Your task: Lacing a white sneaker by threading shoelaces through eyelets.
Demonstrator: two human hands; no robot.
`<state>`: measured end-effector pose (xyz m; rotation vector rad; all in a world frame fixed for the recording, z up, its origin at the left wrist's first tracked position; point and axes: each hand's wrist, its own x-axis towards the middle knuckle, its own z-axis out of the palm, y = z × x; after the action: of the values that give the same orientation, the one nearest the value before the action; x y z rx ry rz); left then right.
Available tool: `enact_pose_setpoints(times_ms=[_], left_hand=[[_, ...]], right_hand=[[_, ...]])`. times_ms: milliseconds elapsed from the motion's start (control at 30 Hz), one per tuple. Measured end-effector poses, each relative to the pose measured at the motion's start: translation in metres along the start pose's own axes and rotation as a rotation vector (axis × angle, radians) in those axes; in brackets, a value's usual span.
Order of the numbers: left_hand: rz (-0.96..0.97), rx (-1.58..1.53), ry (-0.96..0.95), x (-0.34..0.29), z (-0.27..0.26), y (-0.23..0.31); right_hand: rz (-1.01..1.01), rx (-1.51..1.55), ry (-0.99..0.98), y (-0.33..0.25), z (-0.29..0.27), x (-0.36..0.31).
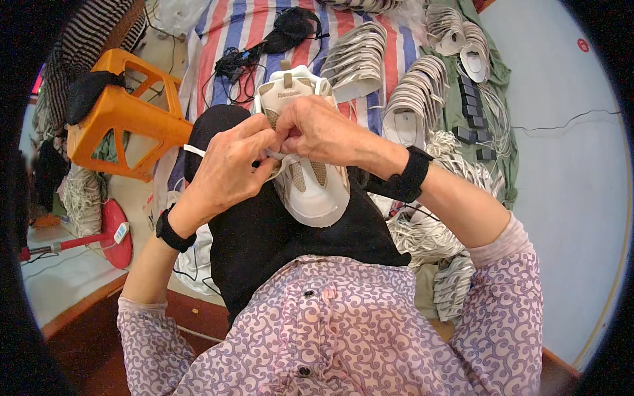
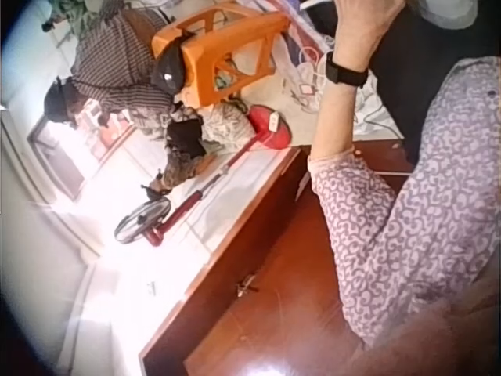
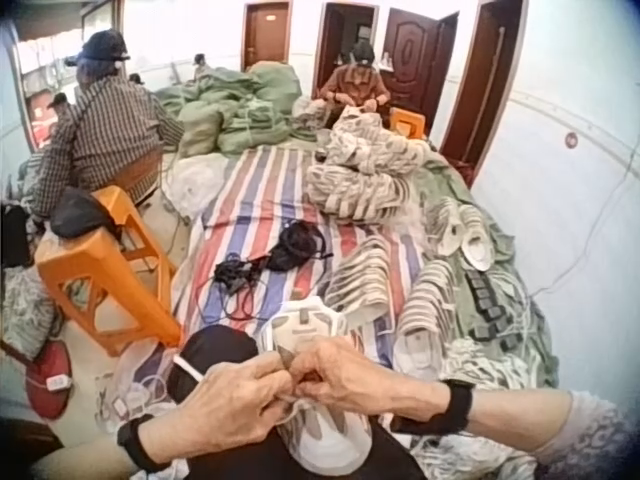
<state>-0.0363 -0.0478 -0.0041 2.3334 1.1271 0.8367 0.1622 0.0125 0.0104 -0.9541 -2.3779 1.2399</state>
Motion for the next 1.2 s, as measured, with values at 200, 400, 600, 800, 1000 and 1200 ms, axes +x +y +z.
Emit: enact_pose_setpoints(times_ms=[200, 400, 600, 800, 1000, 1200], left_hand=[[-0.009, -0.034, -0.038, 0.005, 0.001, -0.004], [-0.034, -0.052, -0.037, -0.002, 0.004, -0.009], [-0.048, -0.006, 0.173, -0.007, 0.001, 0.001], [-0.349, -0.142, 0.232, -0.031, 0.007, 0.042], [-0.529, -0.308, 0.120, -0.036, 0.029, 0.041], [-0.752, -0.578, 0.097, -0.036, 0.026, 0.039]], right_hand=[[0.048, -0.060, 0.086, 0.010, 0.003, 0.001], [-0.202, -0.392, 0.513, 0.069, -0.093, 0.008], [0.116, -0.657, 0.788, 0.098, -0.240, -0.037], [0.024, 0.245, 0.097, 0.049, -0.064, -0.044], [-0.173, -0.401, 0.188, 0.014, -0.005, -0.026], [-0.273, -0.286, 0.353, 0.035, -0.027, -0.019]])
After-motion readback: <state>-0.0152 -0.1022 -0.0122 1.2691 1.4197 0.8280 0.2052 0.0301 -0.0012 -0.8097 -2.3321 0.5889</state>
